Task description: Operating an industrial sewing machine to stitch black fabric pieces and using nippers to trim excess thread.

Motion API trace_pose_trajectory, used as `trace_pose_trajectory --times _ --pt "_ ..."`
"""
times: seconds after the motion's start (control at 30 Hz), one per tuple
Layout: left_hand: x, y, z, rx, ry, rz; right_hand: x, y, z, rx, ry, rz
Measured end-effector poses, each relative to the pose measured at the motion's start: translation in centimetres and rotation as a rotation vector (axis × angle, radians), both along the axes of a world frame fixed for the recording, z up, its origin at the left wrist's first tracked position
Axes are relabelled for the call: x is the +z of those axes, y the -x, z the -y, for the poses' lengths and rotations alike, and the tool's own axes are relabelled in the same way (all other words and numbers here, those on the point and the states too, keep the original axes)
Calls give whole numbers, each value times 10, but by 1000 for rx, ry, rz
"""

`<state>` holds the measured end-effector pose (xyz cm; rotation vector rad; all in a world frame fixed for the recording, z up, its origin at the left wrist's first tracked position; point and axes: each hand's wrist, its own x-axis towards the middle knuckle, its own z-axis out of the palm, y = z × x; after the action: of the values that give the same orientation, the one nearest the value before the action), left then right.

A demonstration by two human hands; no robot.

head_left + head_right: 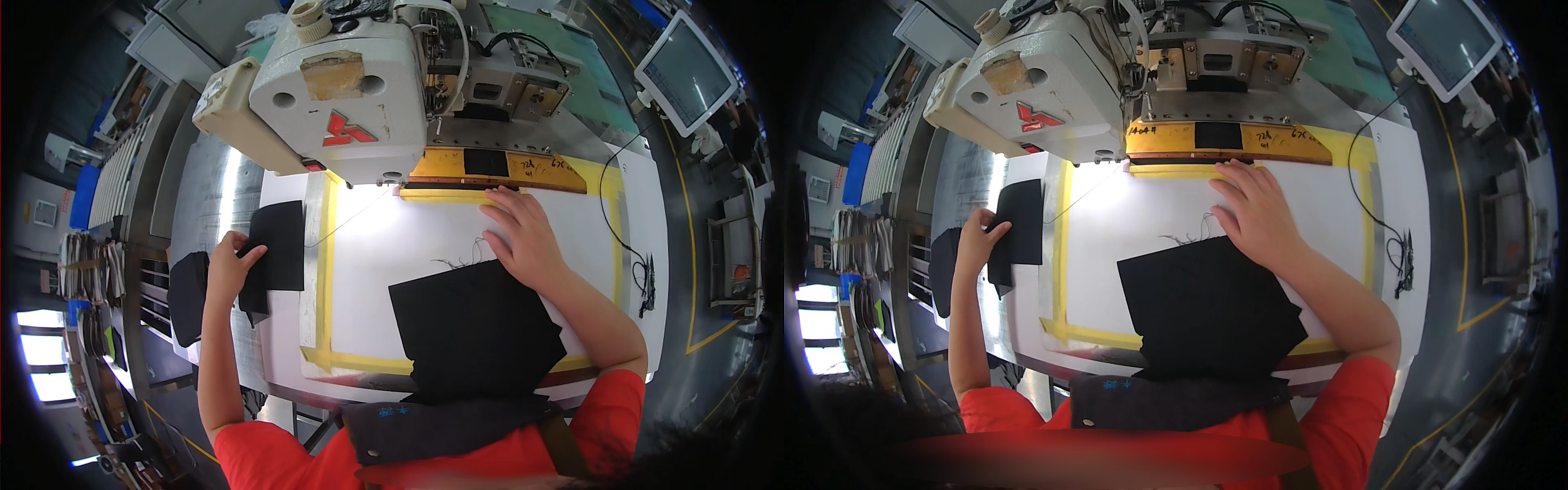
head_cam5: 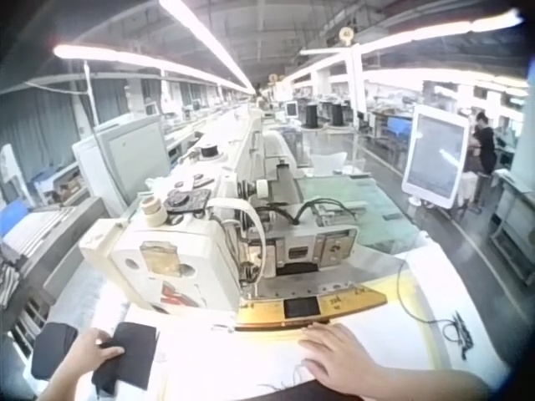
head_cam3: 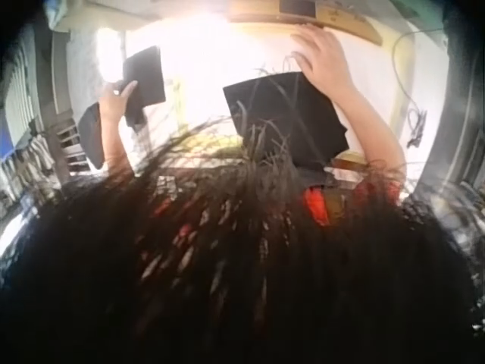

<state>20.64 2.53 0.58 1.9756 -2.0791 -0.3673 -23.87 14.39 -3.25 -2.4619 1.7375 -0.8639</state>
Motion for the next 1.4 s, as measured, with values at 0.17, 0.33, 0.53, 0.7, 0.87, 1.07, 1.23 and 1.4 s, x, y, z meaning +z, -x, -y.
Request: trace_pose_trajectory --times 0.17,0.33,0.53,0.7,0.87,1.07,1.23,1.4 --pt "14 -17 8 -14 -131 40 -3 -1 1 14 13 6" --pt "73 -68 1 34 478 590 -3 1 1 26 -5 20" --pt "143 -56 -39 175 751 687 2 -1 2 48 -14 40" --pt "167 61 -68 -458 -102 -101 26 -11 -9 203 -195 310" --pt "107 155 -35 -1241 -532 -123 45 -27 -16 509 -759 1085" --pt "27 212 2 -1159 -681 -172 21 -23 -12 50 -965 1120" --pt "22 190 12 -739 -810 -283 19 3 -9 -214 -838 1170" --pt "4 172 1 -655 -690 -381 31 11 -3 -210 -912 1026"
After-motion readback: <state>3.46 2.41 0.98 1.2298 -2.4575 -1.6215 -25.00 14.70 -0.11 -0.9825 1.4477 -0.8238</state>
